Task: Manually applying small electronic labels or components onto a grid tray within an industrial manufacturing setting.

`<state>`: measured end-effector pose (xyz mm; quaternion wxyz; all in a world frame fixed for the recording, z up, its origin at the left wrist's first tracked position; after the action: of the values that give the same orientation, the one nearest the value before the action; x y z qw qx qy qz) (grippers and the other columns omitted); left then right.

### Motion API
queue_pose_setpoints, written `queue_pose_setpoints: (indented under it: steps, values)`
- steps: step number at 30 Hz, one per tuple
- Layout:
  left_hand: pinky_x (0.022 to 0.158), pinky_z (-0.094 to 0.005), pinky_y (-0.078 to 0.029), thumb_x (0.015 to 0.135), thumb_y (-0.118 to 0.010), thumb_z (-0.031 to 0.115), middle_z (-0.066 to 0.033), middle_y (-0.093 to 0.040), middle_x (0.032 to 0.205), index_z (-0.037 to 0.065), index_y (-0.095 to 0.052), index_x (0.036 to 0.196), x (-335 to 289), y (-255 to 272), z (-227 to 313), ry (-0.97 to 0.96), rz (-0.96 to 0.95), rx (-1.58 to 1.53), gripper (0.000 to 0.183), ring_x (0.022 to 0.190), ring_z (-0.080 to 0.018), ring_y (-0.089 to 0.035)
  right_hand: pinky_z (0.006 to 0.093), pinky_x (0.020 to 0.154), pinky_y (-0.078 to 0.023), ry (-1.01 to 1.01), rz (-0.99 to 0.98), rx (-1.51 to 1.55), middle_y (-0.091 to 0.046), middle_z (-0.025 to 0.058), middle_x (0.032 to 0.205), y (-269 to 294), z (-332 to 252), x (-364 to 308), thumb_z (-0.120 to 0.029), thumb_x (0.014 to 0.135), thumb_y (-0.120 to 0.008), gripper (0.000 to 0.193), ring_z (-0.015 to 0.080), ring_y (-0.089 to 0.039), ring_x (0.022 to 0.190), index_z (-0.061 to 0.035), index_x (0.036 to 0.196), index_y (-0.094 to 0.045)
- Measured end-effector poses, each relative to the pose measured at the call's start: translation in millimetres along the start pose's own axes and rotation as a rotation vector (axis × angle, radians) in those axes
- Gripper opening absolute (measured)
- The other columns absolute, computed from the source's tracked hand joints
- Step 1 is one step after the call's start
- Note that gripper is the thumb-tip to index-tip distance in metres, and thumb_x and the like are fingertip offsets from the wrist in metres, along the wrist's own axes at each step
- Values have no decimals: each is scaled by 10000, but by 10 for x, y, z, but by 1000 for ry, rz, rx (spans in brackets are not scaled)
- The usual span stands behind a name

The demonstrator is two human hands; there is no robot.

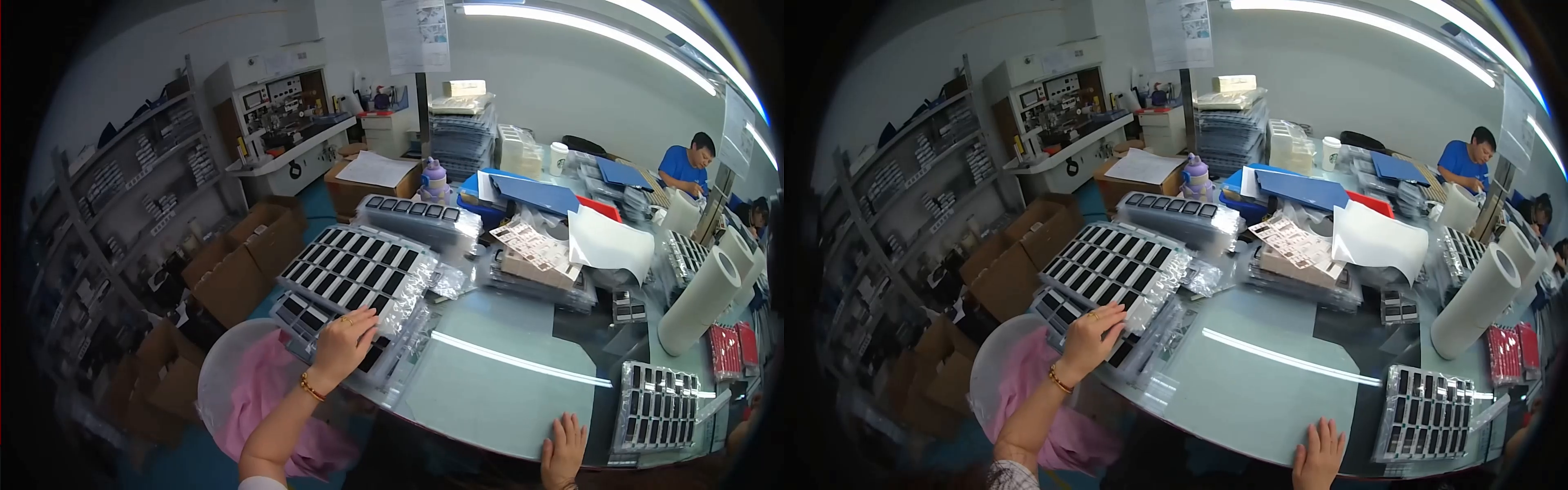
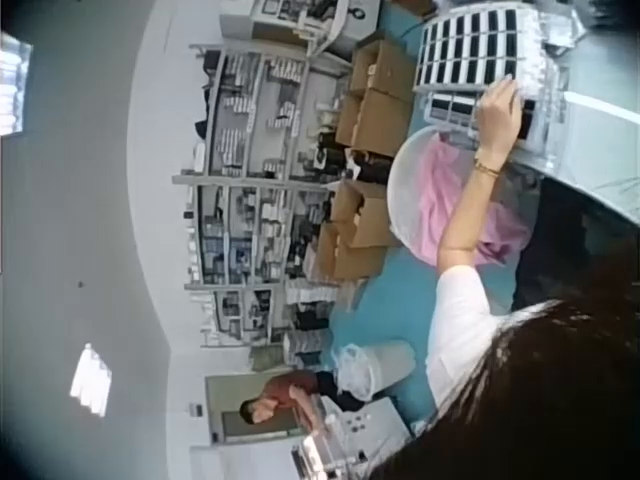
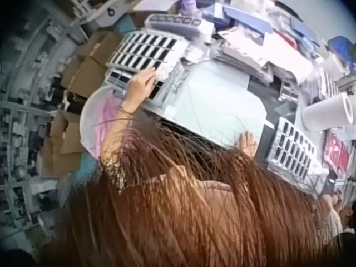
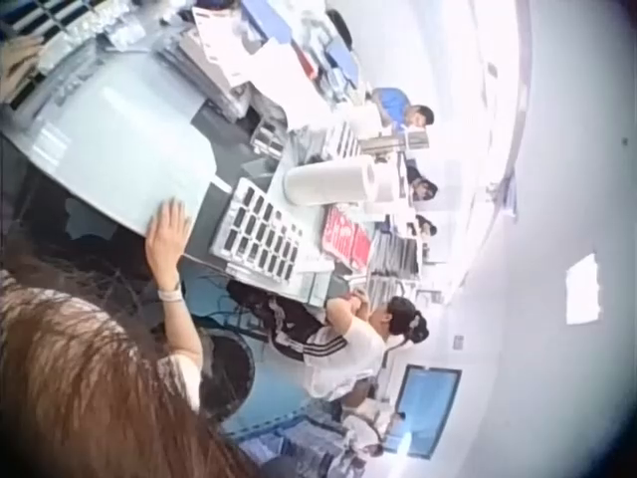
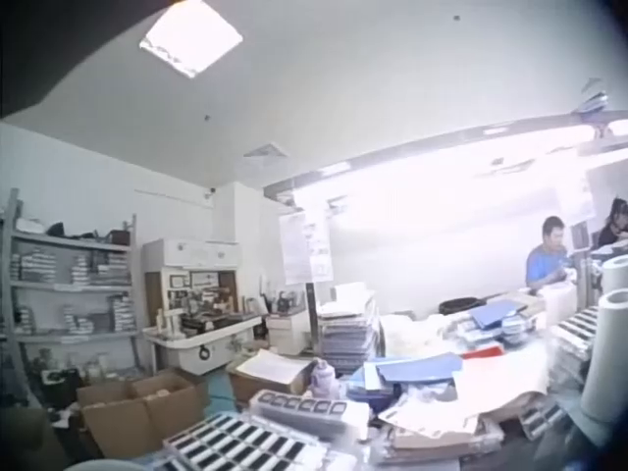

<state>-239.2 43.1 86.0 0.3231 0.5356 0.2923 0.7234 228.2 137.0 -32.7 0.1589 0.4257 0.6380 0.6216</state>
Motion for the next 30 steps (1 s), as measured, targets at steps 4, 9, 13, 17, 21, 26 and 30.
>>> queue_pose_setpoints:
  steps: [4,9,13,17,21,26,30]
  values:
    - [945,-390,-565,855,-773,161,-101,-761,1148,62,-776,1038,93,55,53,-40,22,48,208,1153,-276,-699,578,1185,-307,4,31,-2,-489,214,1520,-8,-21,6,-187,997,-577,469,411,-407,1447,13,1419,-533]
    - [823,-371,-603,854,-743,142,-83,-779,1063,80,-778,952,123,14,35,-97,67,117,121,1030,-269,-743,578,1186,-304,7,30,-4,-492,215,1518,-3,-50,-9,-181,997,-572,467,411,-410,1446,14,1419,-533]
    - [732,-375,-603,875,-703,129,-92,-779,1014,79,-763,960,182,42,99,-115,102,109,115,902,-283,-756,593,1184,-298,-1,40,-20,-490,215,1522,-69,-12,-53,-180,995,-562,458,414,-401,1452,15,1409,-542]
    - [616,-350,-545,981,-623,120,-132,-772,983,40,-684,987,421,256,72,112,273,-109,101,675,-244,-715,545,1143,-380,16,78,-72,-545,219,1467,-1,-63,-53,-161,1000,-585,417,410,-482,1388,27,1372,-574]
    - [638,-242,-520,1038,-538,34,-162,-767,1134,-31,-557,1011,760,743,427,-28,530,-418,73,698,-102,-669,484,1179,-352,-67,86,188,-520,257,1461,159,-41,95,-14,827,-731,624,445,-465,1385,32,1409,-511]
    - [875,-376,-608,993,-526,-48,-244,-755,1047,-15,-559,1031,812,854,1501,-435,319,-972,60,1009,-311,-759,477,1225,-292,-172,234,478,-402,256,1561,574,-7,548,-137,839,-797,878,415,-381,1462,48,1549,-315]
    - [986,-421,-570,1058,-506,37,-205,-744,1073,-3,-584,1062,769,214,1681,-480,-136,-1300,89,1119,-317,-701,519,1246,-240,38,616,423,-274,257,1650,923,69,835,-201,895,-758,886,410,-272,1536,0,1597,-254]
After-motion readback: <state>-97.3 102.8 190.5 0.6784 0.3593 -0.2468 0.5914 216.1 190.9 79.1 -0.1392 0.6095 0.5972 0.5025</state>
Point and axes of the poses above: each hand's wrist, its own x-axis towards the middle knuckle, its own y-axis out of the back of the hand, z = x × y, the point moved 3 cm from there along x, towards the middle knuckle
